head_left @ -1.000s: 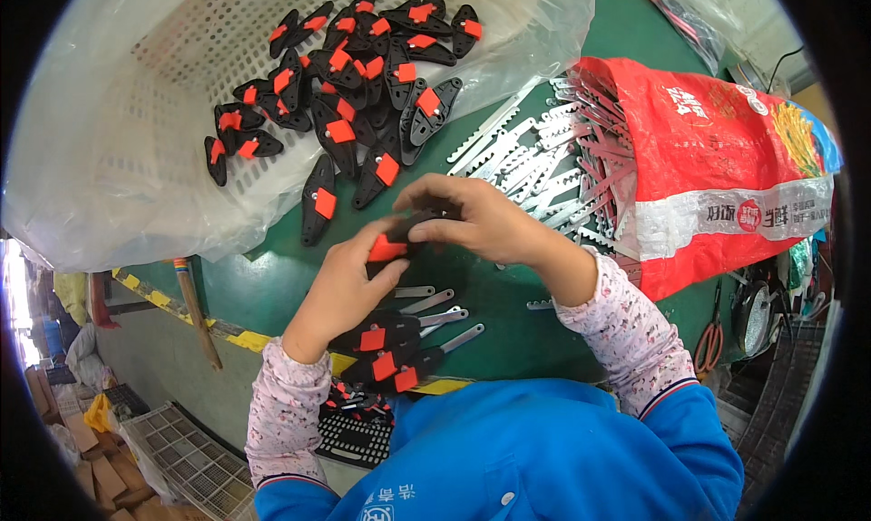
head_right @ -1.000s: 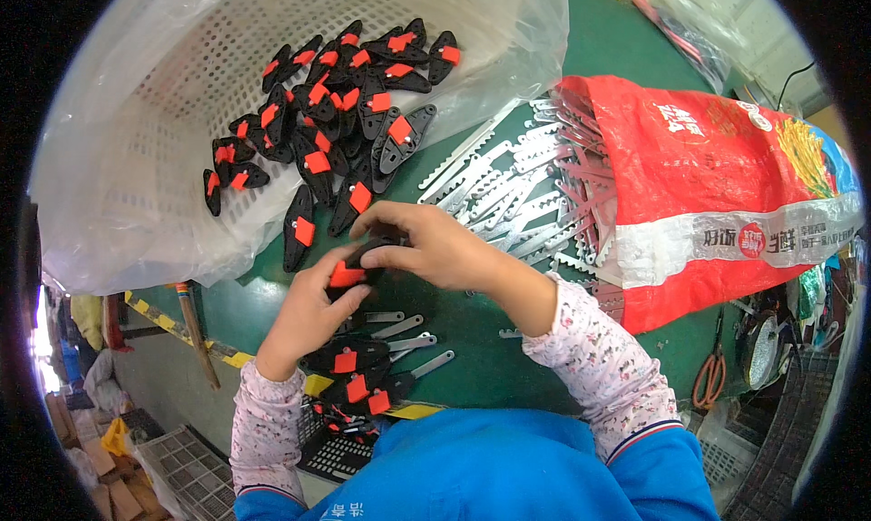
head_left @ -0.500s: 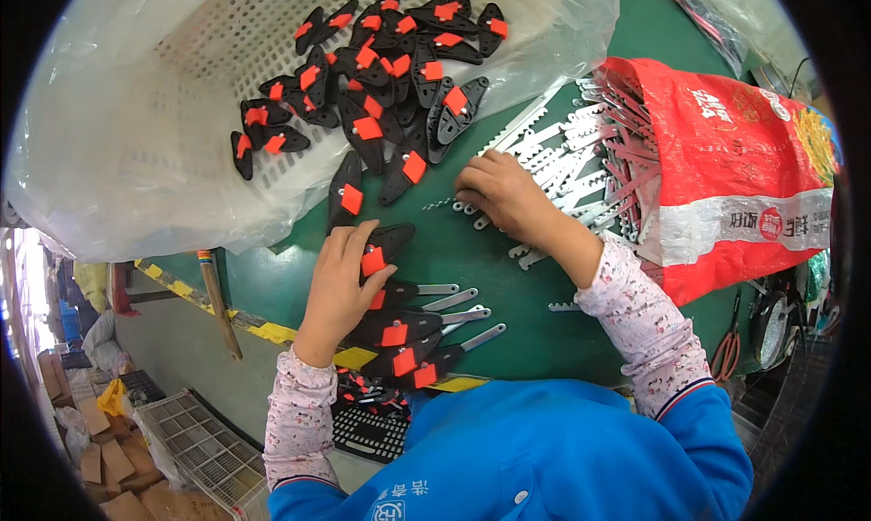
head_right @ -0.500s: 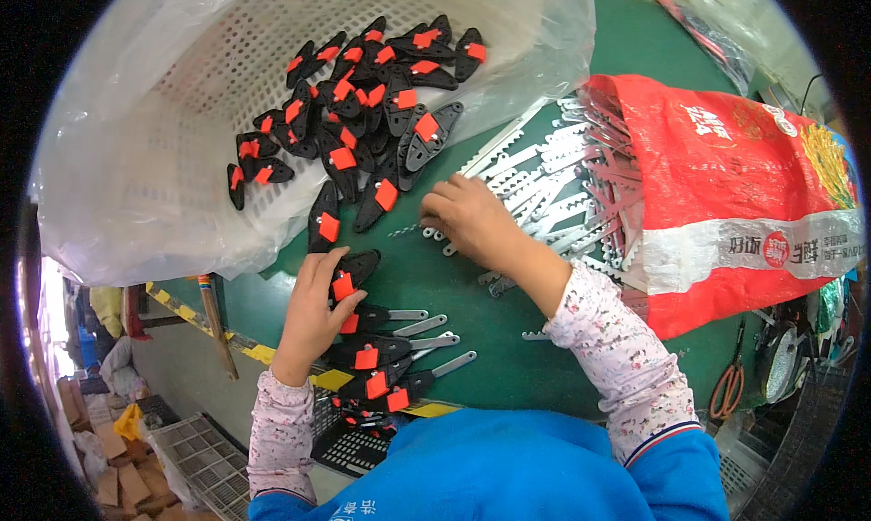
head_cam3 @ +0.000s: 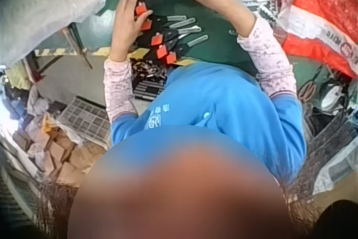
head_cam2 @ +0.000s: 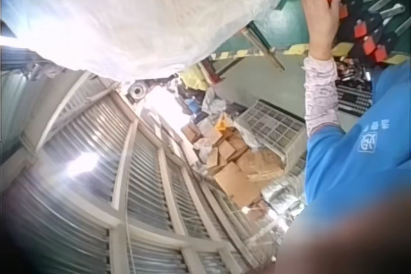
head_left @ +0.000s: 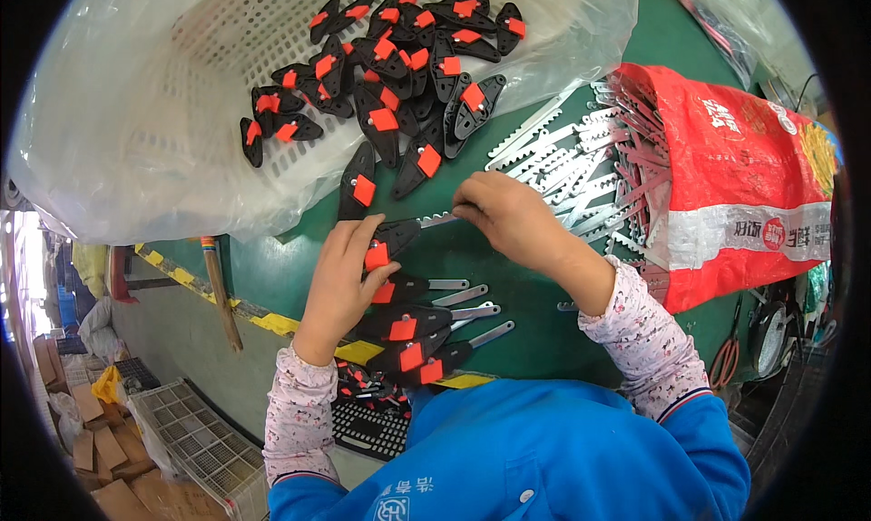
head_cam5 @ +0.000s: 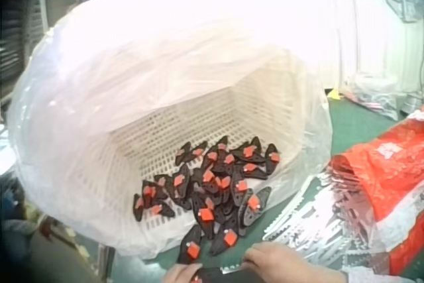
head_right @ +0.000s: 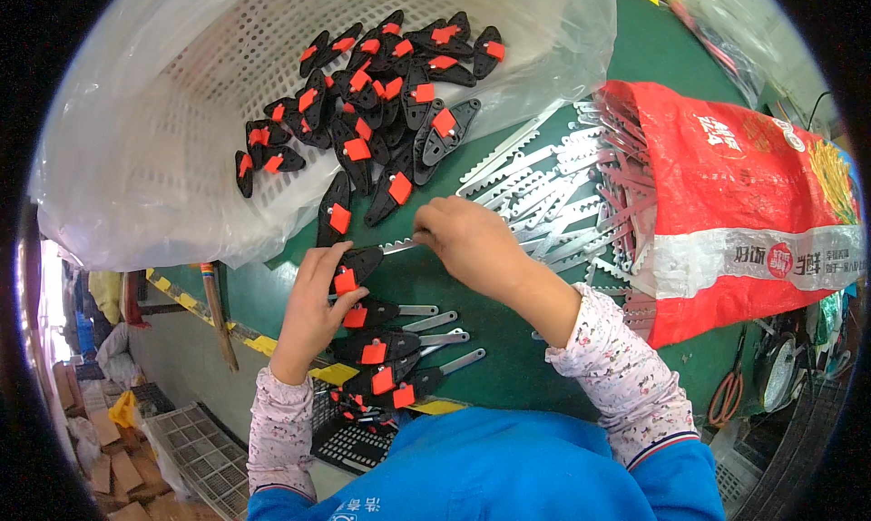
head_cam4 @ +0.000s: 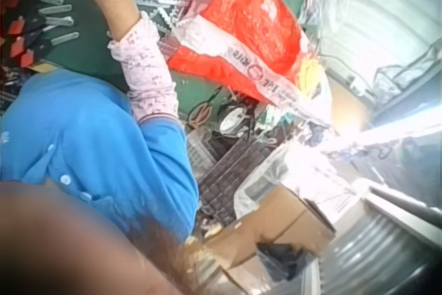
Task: The person repeatedly picks up black plastic clips with red inserts and metal blades, inserts the blades into the clips, and places the assembled units into a white basket. The person continues this assembly cycle throughout the clip.
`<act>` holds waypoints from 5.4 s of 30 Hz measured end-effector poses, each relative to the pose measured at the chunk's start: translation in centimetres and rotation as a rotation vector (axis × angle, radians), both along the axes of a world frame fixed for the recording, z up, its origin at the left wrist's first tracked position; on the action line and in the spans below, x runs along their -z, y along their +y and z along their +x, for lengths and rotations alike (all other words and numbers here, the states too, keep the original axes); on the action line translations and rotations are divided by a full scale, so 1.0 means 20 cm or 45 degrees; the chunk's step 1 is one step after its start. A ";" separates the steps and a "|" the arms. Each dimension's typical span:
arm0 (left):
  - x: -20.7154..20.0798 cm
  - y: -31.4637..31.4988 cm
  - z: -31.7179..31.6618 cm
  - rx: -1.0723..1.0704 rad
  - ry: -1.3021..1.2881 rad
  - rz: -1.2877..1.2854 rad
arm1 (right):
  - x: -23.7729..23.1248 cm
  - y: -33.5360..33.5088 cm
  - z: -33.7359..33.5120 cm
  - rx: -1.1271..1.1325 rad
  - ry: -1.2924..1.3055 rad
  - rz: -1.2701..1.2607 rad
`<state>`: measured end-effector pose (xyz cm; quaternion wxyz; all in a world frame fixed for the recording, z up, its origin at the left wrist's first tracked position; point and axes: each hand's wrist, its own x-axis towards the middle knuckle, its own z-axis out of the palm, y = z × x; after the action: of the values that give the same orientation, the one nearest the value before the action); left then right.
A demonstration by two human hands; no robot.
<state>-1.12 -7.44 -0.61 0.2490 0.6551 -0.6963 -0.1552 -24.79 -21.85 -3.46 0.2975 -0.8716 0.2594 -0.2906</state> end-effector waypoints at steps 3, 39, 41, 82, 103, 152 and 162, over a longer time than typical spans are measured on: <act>0.00 0.01 -0.01 0.043 -0.147 -0.061 | -0.03 0.05 0.01 -0.051 0.112 -0.070; -0.16 0.65 0.12 -0.281 -0.020 0.405 | -0.11 0.64 -0.31 -0.356 0.323 -0.277; -0.10 0.57 0.11 -0.257 -0.093 0.280 | -0.11 0.54 -0.59 -0.038 0.491 -0.316; -0.03 0.34 -0.30 0.391 0.058 -0.014 | -0.16 0.52 -0.42 -0.120 0.244 0.174; -0.19 0.94 -0.15 -0.177 -0.378 -0.115 | -0.18 0.87 0.14 -0.648 0.092 -0.122; 0.16 -0.70 0.43 -0.182 -0.327 -0.330 | 0.06 -0.99 0.24 -0.209 0.178 -0.160; 0.17 -0.49 0.03 -0.041 -0.132 -0.443 | -0.05 -1.24 0.32 0.139 0.113 -0.273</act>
<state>-0.44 -17.30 -3.94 0.3249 0.6204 -0.7138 0.0057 -18.42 -46.71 -2.46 0.1745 -0.8951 0.2866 -0.2936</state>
